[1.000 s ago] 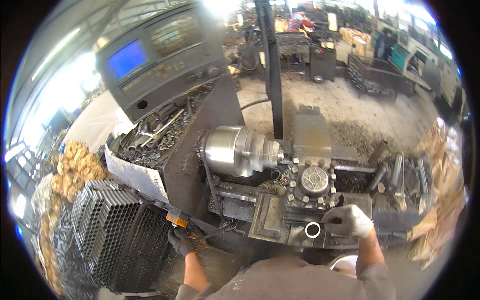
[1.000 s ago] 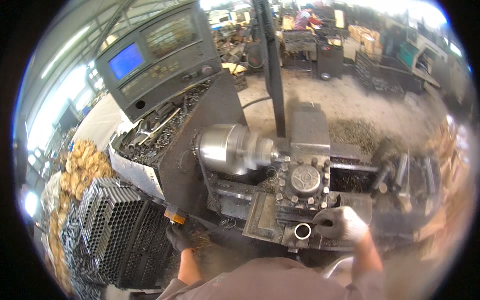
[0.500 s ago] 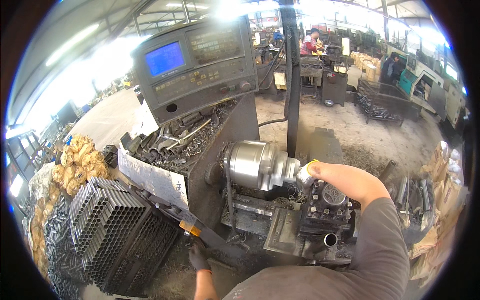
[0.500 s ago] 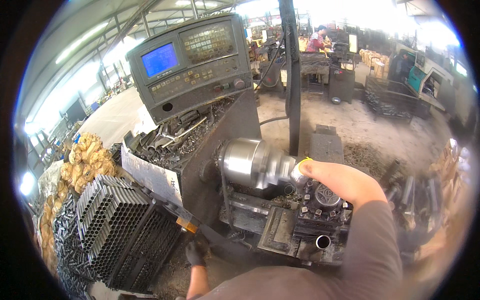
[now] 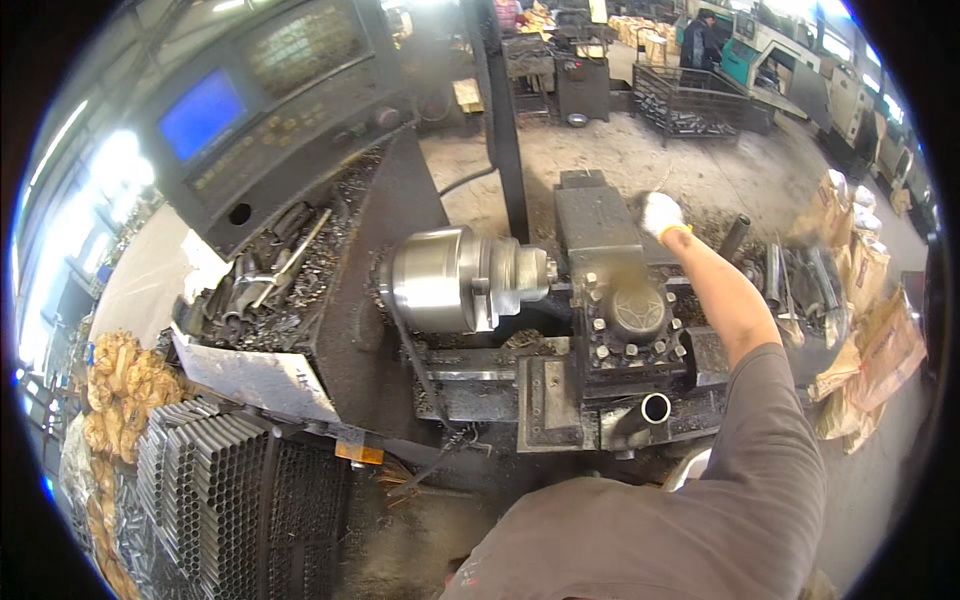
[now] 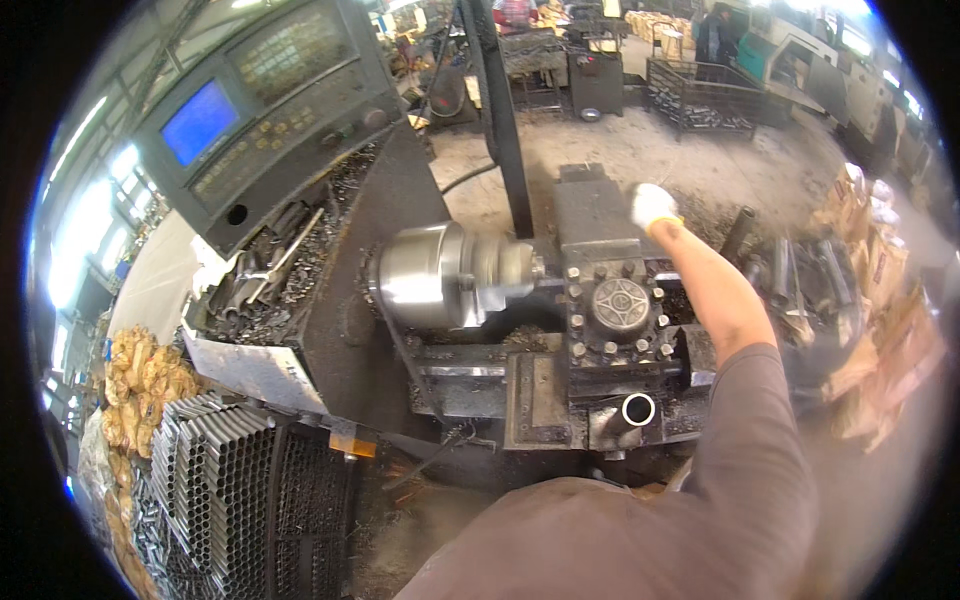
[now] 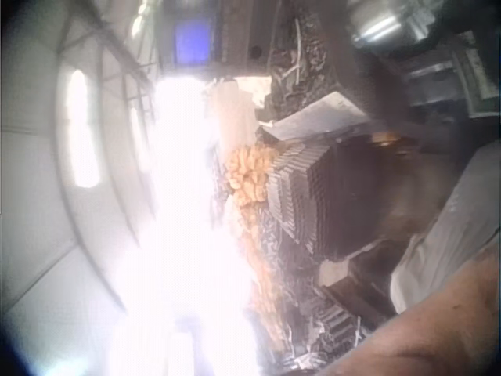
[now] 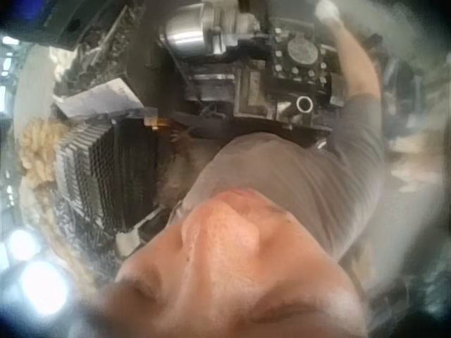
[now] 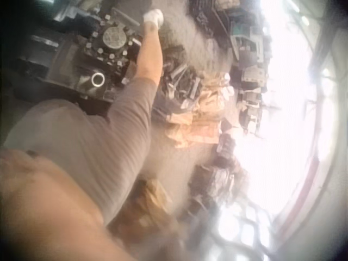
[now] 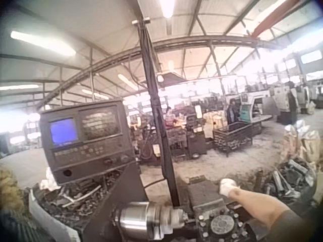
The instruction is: The person repeatedly loads hollow metal tubes into a lathe chuck, secures them, and removes them after a brief cycle. The person places each processed tube onto a nearby stack. The cycle repeats continuously throughout the clip.
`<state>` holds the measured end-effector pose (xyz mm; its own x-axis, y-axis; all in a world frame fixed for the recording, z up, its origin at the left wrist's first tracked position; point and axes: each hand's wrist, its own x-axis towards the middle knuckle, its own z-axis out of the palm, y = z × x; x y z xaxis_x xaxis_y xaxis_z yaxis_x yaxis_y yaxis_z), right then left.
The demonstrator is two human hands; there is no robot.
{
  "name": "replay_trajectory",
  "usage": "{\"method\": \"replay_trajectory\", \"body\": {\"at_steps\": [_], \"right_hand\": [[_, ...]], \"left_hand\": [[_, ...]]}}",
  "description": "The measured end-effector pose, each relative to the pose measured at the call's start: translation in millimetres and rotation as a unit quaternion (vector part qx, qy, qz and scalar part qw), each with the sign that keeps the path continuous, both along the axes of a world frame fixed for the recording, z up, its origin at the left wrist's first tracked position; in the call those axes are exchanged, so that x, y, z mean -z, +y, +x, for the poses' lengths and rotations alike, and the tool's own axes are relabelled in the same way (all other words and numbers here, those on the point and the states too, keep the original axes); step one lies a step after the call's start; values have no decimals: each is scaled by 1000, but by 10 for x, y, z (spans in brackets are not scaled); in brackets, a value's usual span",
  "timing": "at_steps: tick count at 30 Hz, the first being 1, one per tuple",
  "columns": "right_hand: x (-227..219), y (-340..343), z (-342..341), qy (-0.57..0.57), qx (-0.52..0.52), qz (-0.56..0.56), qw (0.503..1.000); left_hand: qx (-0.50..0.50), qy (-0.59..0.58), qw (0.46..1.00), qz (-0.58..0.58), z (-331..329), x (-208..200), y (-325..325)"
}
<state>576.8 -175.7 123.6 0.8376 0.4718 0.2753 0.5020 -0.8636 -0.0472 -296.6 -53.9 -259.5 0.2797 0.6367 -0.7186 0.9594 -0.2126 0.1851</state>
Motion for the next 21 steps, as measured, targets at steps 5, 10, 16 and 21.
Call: {"method": "replay_trajectory", "body": {"at_steps": [5,10,16,21], "right_hand": [[-229,829,-975,336,-292,-91,891],[-382,1163,-1295,310,-302,-249,866],[287,1157,-416,394,-488,-209,750],[-68,710,-564,386,-292,-338,808]], "left_hand": [[351,36,934,51,508,271,679],[227,-248,917,215,1390,-555,745],[85,-503,849,141,2633,-2431,382],[138,-525,805,240,3061,-2947,409]]}}
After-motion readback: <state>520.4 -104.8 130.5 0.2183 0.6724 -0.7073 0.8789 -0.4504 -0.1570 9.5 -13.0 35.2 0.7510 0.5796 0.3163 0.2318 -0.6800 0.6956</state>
